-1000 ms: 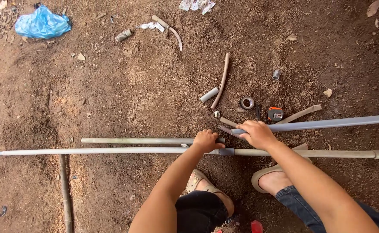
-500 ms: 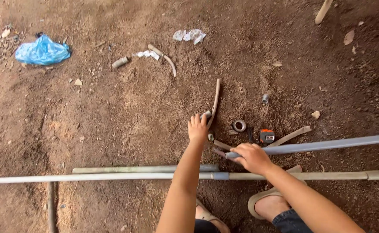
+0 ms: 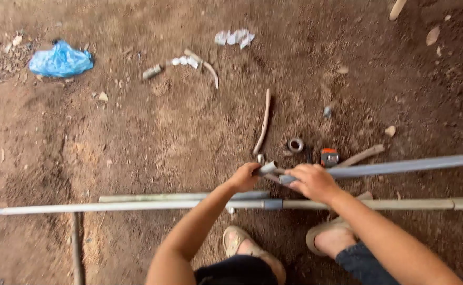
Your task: The person assembles a metal pipe structure on the ground. They insert a short pipe segment into a longer pipe, then use a hammer to tap the connection securely. They also use a tape measure to check the length of the pipe assembly.
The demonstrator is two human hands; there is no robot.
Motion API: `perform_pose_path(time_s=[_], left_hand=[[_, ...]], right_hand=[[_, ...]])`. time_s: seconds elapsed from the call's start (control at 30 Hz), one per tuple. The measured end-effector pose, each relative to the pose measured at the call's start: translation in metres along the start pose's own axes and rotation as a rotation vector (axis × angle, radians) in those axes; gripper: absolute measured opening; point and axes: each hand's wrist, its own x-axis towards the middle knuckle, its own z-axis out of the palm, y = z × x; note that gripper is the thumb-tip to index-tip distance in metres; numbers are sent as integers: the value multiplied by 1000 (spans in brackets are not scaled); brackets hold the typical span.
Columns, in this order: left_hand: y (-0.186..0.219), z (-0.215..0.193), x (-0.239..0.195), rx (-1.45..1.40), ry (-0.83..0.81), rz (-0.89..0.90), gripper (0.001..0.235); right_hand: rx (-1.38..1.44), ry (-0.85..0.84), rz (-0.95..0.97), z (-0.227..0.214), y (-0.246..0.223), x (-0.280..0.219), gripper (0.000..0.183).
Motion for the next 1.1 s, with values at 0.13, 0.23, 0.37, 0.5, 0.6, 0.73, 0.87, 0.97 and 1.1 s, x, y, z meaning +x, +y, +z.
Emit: perform_pose_path(time_s=[0.13,0.23,0.37,0.5,0.6,0.73,0.87,0.97,1.1], left_hand=[[53,-29,-80,-117,-67,41,52],[64,-36,-103,-145,4,182,47],[76,-36,-117,10,13,314,44],[94,-25,-121,62,25,380,42],[108,-20,-122,155,19,432,43],[117,-23,-124,212,16,444,45],[119,-26,-125,205,27,427,47],[117,-29,-125,204,36,417,47],[119,-38,-130,212,30,393,47]], right_hand=[[24,16,-42,-10,-7,-11,36],[-4,35,-83,-28,-22,-23,35],[13,21,-75,-28,-26,-34,34],[26,45,-114,-30,-32,-44,34],[38,85,-141,-23,-25,-48,33],[34,154,-170,-10,-16,-47,36],[41,91,-118,-16,-22,-48,36],[23,106,-121,-19,-26,-49,38],[24,95,-102,-14,-25,-48,37]])
